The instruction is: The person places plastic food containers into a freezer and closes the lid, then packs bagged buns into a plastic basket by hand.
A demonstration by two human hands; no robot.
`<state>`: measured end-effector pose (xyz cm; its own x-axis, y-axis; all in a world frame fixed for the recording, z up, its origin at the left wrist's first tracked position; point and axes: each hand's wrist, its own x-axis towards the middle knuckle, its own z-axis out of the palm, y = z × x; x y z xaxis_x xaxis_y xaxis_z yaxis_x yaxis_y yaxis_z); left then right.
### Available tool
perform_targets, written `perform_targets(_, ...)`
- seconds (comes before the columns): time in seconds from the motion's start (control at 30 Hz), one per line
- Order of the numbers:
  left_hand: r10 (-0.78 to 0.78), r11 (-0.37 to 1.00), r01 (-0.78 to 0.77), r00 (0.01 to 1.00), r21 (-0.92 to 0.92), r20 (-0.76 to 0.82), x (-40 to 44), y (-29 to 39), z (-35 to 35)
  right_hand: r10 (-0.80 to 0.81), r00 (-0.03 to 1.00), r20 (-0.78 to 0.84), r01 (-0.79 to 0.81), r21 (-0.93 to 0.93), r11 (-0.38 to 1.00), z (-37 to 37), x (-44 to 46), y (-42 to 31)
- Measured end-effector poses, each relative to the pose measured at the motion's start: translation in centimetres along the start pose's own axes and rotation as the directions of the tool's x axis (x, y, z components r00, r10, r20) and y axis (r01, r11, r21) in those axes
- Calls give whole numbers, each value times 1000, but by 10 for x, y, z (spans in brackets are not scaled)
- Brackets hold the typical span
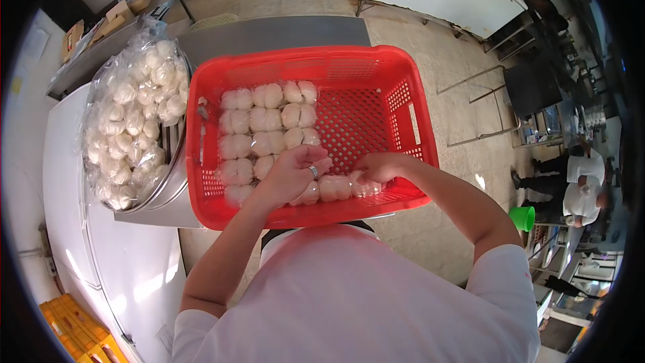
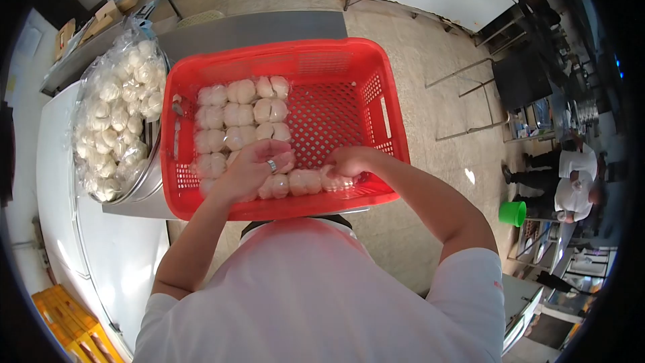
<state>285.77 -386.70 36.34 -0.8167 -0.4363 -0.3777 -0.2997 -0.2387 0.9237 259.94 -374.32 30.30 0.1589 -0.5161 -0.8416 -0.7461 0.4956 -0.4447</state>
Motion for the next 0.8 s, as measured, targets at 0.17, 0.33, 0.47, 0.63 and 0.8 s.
perform_targets(0.17,3,1000,-3,1000,7,5,-11,0,-6,60,998,-8,-60,-246,967,7,-5,-21)
perform_targets(0.33,141,986,-146,988,-86,-56,-39,10,-25,-2,969,-248,-62,-247,967,44,-1,-3)
perform_targets(0.47,253,966,-260,945,-8,-205,-64,25,-70,82,983,-165,-133,-322,938,33,-11,-27)
perform_targets(0.63,516,854,-259,528,451,-674,-88,7,-187,122,915,-384,-198,-166,966,-2,-37,-107)
perform_targets(0.8,755,605,528,-142,595,-641,-125,-23,-327,-356,616,-703,287,-221,932,2,-22,-166)
